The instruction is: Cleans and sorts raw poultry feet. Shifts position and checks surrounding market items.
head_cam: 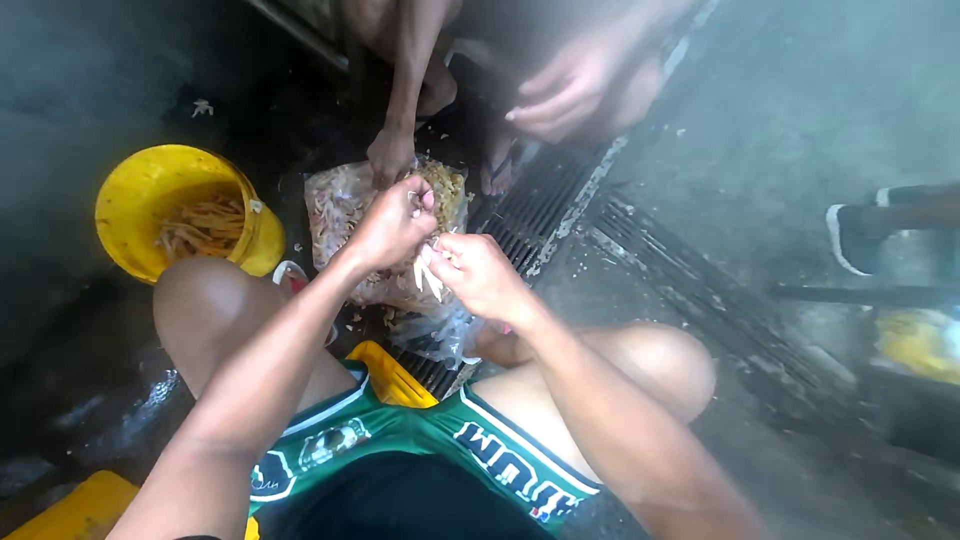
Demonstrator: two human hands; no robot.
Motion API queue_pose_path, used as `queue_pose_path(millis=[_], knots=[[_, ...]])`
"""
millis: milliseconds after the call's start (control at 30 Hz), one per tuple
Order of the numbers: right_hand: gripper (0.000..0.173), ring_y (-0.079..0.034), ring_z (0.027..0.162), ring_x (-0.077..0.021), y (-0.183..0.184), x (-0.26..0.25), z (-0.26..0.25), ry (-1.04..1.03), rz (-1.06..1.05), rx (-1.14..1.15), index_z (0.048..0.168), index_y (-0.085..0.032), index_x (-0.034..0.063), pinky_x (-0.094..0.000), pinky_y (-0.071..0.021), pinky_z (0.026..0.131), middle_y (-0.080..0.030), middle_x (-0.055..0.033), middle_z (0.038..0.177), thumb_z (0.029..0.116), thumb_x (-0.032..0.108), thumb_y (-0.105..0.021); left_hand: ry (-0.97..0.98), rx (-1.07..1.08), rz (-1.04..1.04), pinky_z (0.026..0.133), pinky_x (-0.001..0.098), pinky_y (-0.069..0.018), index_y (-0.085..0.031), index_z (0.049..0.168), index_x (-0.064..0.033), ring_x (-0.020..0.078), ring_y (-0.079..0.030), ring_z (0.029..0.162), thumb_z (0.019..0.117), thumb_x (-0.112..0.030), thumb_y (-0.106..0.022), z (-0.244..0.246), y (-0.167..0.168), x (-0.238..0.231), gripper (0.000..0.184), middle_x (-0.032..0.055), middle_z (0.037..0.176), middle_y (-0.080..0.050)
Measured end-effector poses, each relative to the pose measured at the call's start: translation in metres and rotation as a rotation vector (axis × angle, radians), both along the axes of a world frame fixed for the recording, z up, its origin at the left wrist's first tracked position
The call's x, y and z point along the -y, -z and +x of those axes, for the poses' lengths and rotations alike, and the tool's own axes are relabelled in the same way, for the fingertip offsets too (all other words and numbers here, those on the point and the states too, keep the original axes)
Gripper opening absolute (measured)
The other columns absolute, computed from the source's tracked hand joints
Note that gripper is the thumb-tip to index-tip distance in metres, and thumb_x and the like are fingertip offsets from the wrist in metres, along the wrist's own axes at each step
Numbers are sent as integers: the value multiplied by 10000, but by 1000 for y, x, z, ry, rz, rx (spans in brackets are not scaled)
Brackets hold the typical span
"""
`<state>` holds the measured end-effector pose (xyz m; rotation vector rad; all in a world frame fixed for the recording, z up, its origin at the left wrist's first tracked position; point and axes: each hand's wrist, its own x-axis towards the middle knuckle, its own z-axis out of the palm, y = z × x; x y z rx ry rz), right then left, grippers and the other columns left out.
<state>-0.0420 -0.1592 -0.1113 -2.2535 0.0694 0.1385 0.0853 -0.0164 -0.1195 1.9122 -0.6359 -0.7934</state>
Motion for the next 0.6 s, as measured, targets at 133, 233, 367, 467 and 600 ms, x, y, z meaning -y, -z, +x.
queue_pose_path(millis=[133,233,367,467,600], knots=[[253,-470,455,-85,-3,3,-5,2,59,1,806,-613,100,-264,-421,422,-504,11,577,1031,212,-581,-21,-61,-4,457,318,-477,-582,1139,-94,156,-555,501,935,-94,-631,-1,0,5,210,56,672,-590],[196,-488,494,-85,-11,0,-16,-24,140,-27,839,-633,100,-264,-435,449,-513,12,607,1011,190,-605,-85,53,63,597,419,-546,-606,1126,-81,205,-627,672,948,-125,-620,12,10,2,183,91,845,-646],[220,-503,523,-58,-14,0,-26,13,139,-48,847,-637,110,-241,-446,486,-526,28,624,1028,230,-600,-190,44,105,640,414,-527,-628,1118,-84,193,-614,725,942,-144,-625,33,6,-12,186,83,878,-641],[270,-540,551,-86,-9,9,-19,87,53,-68,893,-655,100,-287,-483,510,-569,3,664,1027,332,-623,-61,13,68,586,379,-505,-619,1122,-98,173,-585,648,960,-129,-616,21,-5,-12,165,71,815,-627],[303,-610,634,-142,-6,5,-13,16,-49,-217,941,-671,91,-379,-545,598,-617,-30,726,1006,386,-651,29,-57,38,506,316,-469,-607,1099,-73,145,-540,547,970,-80,-598,2,-4,-3,130,63,745,-603]])
